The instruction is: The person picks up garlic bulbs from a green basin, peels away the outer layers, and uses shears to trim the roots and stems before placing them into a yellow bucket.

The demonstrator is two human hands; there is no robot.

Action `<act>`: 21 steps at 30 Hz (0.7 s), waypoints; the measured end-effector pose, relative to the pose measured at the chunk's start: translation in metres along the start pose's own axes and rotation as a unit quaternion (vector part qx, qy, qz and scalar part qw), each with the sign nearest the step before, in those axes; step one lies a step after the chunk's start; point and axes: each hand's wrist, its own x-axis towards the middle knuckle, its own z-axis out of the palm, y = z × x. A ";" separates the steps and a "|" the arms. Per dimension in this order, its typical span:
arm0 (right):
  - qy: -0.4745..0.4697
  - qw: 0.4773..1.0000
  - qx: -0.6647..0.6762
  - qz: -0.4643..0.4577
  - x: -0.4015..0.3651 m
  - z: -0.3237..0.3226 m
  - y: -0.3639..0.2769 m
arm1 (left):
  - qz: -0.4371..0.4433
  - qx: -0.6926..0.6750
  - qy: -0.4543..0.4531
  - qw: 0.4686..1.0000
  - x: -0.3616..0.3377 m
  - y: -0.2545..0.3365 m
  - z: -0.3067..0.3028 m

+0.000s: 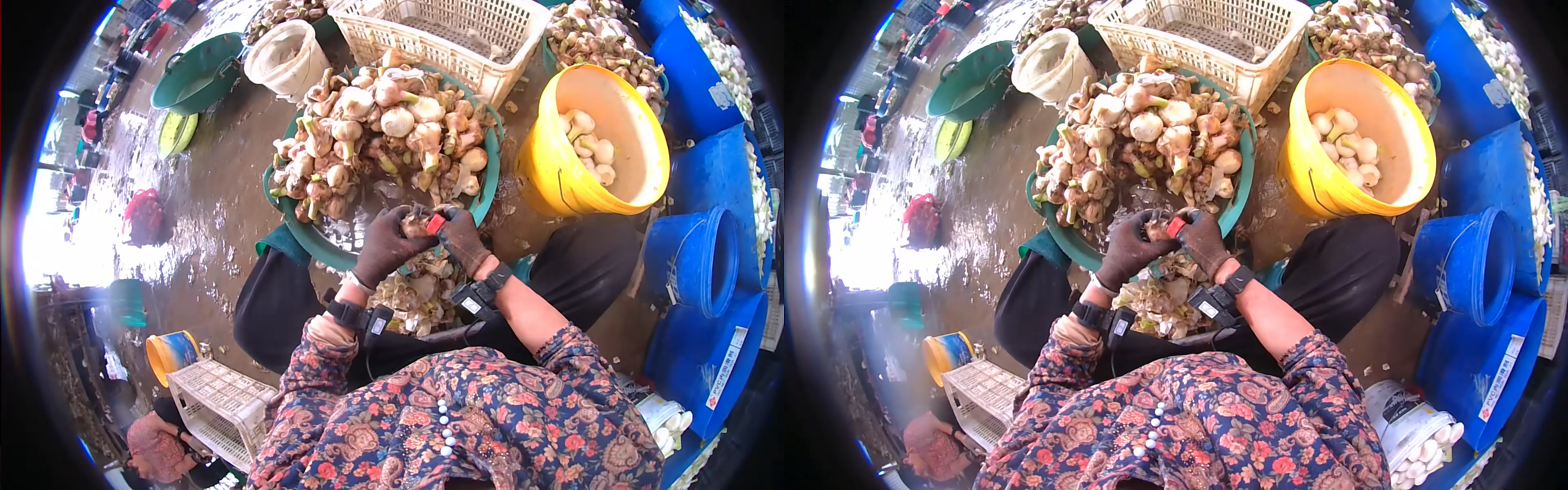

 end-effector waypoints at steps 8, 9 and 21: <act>-0.045 0.974 -0.196 -0.109 -0.023 -0.006 -0.016 | 0.062 0.145 0.012 0.987 -0.021 0.012 -0.009; -0.045 0.973 -0.196 -0.110 -0.024 -0.007 -0.014 | 0.063 0.145 0.013 0.987 -0.023 0.014 -0.011; -0.175 0.894 0.314 0.268 -0.039 -0.004 -0.006 | -0.012 -0.133 0.017 0.991 -0.045 0.002 0.013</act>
